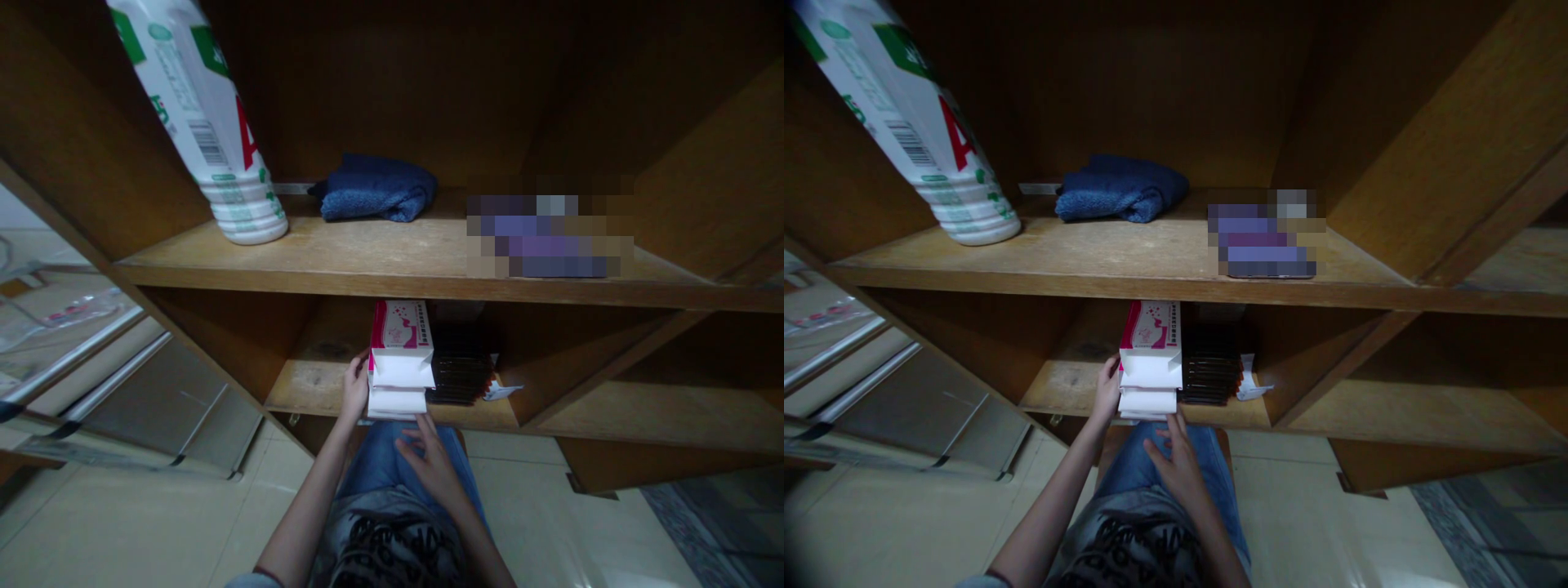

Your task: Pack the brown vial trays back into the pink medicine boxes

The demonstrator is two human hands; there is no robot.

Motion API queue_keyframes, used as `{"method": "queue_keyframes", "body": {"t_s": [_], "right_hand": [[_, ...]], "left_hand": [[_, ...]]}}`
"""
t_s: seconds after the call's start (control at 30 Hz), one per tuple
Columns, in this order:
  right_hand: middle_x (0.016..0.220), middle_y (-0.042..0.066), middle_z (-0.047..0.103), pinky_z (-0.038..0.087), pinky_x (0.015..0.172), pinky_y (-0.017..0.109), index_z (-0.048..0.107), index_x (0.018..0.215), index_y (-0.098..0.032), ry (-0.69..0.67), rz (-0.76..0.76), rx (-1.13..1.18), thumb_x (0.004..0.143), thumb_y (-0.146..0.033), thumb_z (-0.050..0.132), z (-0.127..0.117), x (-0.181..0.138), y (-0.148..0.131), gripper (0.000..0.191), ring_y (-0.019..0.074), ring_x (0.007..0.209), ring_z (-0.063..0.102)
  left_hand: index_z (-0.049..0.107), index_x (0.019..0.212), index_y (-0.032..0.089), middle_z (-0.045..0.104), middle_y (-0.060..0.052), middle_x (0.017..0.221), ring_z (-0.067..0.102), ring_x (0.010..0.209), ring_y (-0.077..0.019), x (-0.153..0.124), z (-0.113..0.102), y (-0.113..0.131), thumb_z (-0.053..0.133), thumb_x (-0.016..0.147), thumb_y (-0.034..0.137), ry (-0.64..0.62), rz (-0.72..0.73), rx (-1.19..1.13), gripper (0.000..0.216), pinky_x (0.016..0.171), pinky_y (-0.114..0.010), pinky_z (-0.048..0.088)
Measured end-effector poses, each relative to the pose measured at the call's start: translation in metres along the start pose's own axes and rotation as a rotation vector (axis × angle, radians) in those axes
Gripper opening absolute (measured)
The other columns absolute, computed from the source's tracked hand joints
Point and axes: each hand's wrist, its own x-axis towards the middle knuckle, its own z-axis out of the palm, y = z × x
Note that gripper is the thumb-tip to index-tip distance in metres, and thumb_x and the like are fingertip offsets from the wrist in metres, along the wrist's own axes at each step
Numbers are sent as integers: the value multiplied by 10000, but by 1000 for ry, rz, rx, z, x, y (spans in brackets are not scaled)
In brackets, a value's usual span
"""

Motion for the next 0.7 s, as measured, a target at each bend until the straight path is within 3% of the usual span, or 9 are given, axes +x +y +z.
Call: {"method": "queue_keyframes", "body": {"t_s": [0.17,0.53,0.7], "right_hand": [[1401,135,423,542,827,373,429,1347,-229,-60,-12,-35,809,-415,561,0,4,-5,584,237,968,657],[1372,142,451,530,830,396,440,1336,-201,-62,-59,-130,804,-365,556,7,6,-9,569,256,979,648],[1356,136,474,526,847,387,421,1351,-198,-74,-75,-152,811,-352,550,5,5,-9,576,252,1013,634]], "left_hand": [[656,1014,158,687,-89,1072,620,1017,-219,2,0,0,569,760,299,14,6,-18,303,928,-347,460],[657,977,163,691,-80,1023,624,975,-213,3,0,-1,588,742,332,86,-38,-81,298,884,-325,474],[640,952,141,687,-93,1001,633,945,-210,2,3,6,529,789,473,120,-77,-109,386,829,-304,492]]}}
